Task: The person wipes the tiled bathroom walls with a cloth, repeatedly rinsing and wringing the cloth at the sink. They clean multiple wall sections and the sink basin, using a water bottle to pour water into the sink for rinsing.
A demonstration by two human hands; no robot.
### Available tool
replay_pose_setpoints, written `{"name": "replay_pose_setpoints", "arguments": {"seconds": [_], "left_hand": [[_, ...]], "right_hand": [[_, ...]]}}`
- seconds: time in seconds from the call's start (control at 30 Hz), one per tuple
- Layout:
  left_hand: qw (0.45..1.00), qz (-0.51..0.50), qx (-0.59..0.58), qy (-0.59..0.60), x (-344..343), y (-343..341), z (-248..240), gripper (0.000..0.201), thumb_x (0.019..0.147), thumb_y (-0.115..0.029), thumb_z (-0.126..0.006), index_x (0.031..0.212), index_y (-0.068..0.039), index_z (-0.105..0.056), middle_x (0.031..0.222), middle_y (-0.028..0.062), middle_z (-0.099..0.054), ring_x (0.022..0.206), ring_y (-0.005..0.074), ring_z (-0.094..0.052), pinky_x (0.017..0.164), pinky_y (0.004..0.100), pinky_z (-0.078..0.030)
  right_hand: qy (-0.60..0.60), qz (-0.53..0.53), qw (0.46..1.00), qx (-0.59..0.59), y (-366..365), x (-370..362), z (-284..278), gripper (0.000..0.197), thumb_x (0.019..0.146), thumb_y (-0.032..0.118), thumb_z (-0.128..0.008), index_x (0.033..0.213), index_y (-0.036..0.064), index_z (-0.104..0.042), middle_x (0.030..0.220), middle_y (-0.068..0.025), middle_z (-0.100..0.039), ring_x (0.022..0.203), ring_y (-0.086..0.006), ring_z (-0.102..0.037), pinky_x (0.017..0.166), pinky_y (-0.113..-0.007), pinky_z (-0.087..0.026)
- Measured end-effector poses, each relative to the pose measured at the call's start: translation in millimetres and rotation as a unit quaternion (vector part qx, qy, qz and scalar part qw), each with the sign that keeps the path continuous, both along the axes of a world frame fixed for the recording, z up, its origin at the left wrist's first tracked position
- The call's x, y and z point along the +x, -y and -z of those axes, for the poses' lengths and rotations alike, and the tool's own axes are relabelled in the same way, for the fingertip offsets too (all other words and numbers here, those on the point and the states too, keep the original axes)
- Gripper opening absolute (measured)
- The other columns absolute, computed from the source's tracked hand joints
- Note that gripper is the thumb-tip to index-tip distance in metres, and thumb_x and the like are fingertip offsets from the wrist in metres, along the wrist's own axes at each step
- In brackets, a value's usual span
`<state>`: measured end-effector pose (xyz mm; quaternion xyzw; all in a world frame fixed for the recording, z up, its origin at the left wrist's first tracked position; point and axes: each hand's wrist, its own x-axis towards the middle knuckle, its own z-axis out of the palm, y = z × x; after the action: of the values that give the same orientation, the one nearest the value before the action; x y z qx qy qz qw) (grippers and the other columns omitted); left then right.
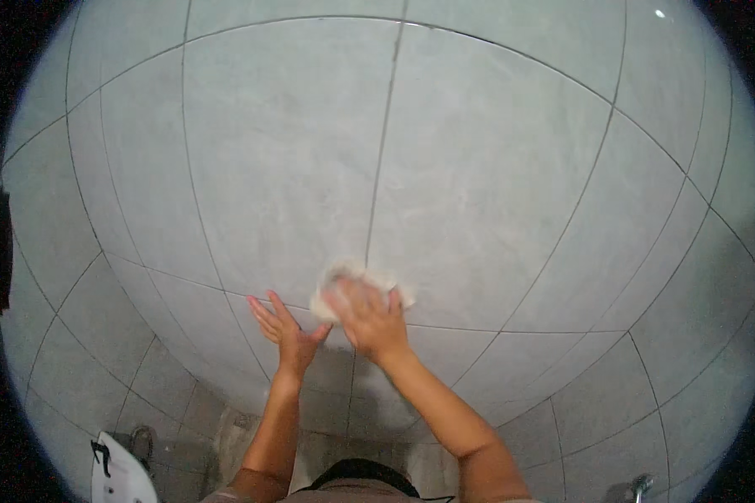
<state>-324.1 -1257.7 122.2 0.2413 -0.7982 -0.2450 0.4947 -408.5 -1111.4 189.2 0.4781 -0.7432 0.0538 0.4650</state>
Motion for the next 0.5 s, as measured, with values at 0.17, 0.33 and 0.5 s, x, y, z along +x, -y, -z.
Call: {"name": "replay_pose_setpoints", "arguments": {"seconds": [0.17,0.33,0.5], "left_hand": [[0.996,0.000,-0.094,0.014,12,11,8,0.113,0.059,-0.046,-0.078,0.141,-0.008,-0.011,0.141,0.0292,0.008,0.128,0.0483,-0.005,0.095,0.0622,-0.016],[0.990,0.035,-0.110,0.084,28,17,8,0.103,0.062,-0.041,-0.077,0.140,-0.006,-0.019,0.140,0.0308,0.000,0.125,0.0476,-0.014,0.097,0.0584,-0.020],[0.994,0.071,-0.084,0.020,44,41,16,0.099,0.063,-0.037,-0.076,0.139,-0.007,-0.021,0.140,0.0287,-0.011,0.125,0.0441,-0.020,0.099,0.0527,-0.022]], "right_hand": [[0.101,0.092,0.967,-0.216,-52,-9,62,0.052,0.080,0.009,-0.047,0.131,0.0189,-0.043,0.142,-0.0197,-0.025,0.133,-0.0370,-0.017,0.106,-0.052,-0.008],[0.042,0.042,0.904,-0.424,9,-5,-45,0.061,0.072,0.010,-0.054,0.132,0.0158,-0.042,0.146,-0.0163,-0.019,0.136,-0.0363,-0.010,0.106,-0.053,-0.003],[0.155,-0.011,0.985,0.074,50,28,48,0.057,0.075,0.019,-0.054,0.130,0.0290,-0.044,0.142,-0.0117,-0.029,0.132,-0.0384,-0.018,0.102,-0.062,-0.005]]}}
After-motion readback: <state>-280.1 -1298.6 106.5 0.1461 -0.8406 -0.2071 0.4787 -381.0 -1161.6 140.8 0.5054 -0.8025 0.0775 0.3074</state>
